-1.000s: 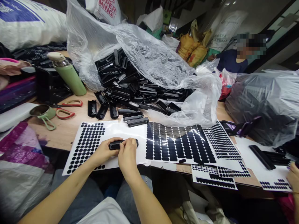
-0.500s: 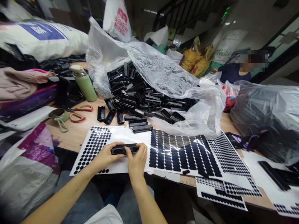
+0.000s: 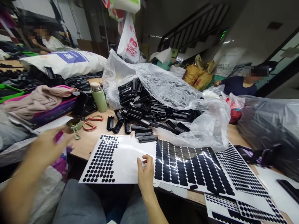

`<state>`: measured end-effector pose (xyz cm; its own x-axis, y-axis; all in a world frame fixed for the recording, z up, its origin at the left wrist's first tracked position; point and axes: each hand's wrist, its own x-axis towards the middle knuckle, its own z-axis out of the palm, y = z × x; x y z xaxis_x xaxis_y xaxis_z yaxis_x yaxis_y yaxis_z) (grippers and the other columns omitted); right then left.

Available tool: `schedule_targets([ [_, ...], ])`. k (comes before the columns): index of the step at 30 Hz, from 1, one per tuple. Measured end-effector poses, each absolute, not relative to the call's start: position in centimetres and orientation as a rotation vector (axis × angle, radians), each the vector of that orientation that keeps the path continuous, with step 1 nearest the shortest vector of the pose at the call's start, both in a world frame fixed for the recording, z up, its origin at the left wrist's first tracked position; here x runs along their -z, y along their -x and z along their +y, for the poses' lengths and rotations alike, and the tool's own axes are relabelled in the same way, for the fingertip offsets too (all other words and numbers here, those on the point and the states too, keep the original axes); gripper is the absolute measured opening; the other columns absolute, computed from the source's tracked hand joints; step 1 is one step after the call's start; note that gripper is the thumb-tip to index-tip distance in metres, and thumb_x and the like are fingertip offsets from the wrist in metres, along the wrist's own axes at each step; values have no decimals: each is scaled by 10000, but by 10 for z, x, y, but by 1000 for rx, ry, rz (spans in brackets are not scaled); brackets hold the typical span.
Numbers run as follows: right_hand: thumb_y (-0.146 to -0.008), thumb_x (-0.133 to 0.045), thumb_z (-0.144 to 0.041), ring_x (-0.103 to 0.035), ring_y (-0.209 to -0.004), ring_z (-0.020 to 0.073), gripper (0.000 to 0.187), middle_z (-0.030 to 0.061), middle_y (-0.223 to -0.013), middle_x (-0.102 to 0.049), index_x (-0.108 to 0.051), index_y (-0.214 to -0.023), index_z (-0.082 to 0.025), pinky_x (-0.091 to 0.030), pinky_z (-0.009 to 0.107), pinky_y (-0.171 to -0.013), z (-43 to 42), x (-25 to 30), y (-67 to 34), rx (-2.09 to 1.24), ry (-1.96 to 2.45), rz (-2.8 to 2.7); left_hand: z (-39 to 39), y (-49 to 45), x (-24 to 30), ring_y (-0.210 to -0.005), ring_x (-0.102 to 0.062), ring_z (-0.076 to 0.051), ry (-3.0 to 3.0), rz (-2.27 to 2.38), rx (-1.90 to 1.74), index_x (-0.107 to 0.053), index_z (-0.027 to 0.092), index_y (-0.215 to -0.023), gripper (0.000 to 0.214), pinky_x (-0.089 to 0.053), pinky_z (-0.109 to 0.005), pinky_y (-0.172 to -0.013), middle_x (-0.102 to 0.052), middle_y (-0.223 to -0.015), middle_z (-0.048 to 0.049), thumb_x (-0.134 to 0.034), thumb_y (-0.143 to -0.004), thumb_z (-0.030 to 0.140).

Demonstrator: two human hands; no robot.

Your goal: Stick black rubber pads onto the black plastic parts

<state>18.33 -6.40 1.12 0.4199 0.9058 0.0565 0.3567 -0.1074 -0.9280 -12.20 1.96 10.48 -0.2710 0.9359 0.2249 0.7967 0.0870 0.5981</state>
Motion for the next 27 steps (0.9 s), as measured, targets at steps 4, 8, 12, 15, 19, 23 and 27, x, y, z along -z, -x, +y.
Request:
schedule_targets([
  [4, -813, -494, -409, -538, -720, 181, 215, 53, -843, -563, -526, -863, -202, -453, 309, -632, -68, -9, -193, -657, 1686, -1167, 98, 24, -61, -1049, -543, -283, -2163, 1912, -728, -511, 112, -1147, 455, -406, -353, -889, -596, -1114, -175, -449, -814, 416],
  [8, -808, -505, -346, -552, -680, 173, 232, 59, -855, -594, -522, -984, -197, -481, 309, -614, -70, -25, -197, -671, 1679, -1067, 129, -11, -36, -1105, -481, -323, -2335, 1943, -460, -530, 107, -1115, 343, -390, -422, -877, -568, -1099, -201, -404, -844, 274],
  [12, -789, -568, -302, -588, -759, 136, 492, 10, -950, -622, -397, -1249, -255, -492, 245, -708, -71, -84, -162, -987, 1273, -1419, 132, 0, -28, -1102, -433, -392, -2317, 1922, -312, -568, 58, -991, 325, -378, -522, -840, -527, -1105, -248, -407, -837, 295],
  [15, -807, -559, -338, -594, -893, 92, 308, -57, -952, -617, -510, -1108, -302, -450, 161, -794, -62, -111, -130, -1192, 681, -1975, 143, 11, -27, -1056, -461, -377, -2283, 1950, -244, -533, 30, -1026, 357, -388, -505, -834, -522, -1083, -243, -430, -815, 299],
  [19, -775, -602, -369, -619, -777, 129, 216, -28, -841, -652, -597, -937, -227, -465, 177, -657, -53, -80, -119, -1027, 794, -2202, 153, 26, -29, -936, -530, -372, -2230, 1986, -261, -553, 27, -940, 312, -413, -477, -800, -558, -940, -212, -517, -712, 236],
  [23, -773, -618, -323, -615, -697, 147, 135, 2, -770, -671, -645, -841, -210, -460, 227, -612, -25, -33, -133, -840, 1355, -1968, 149, 41, -29, -966, -509, -419, -2152, 2025, -428, -560, 41, -929, 368, -408, -488, -804, -560, -898, -200, -572, -635, 262],
  [27, -801, -561, -237, -618, -811, 177, 139, 59, -882, -668, -630, -894, -161, -459, 276, -712, 22, -21, -123, -668, 1608, -1809, 136, 52, -33, -1045, -475, -393, -1999, 2016, -639, -545, 60, -1026, 460, -361, -489, -893, -578, -951, -173, -582, -617, 268],
])
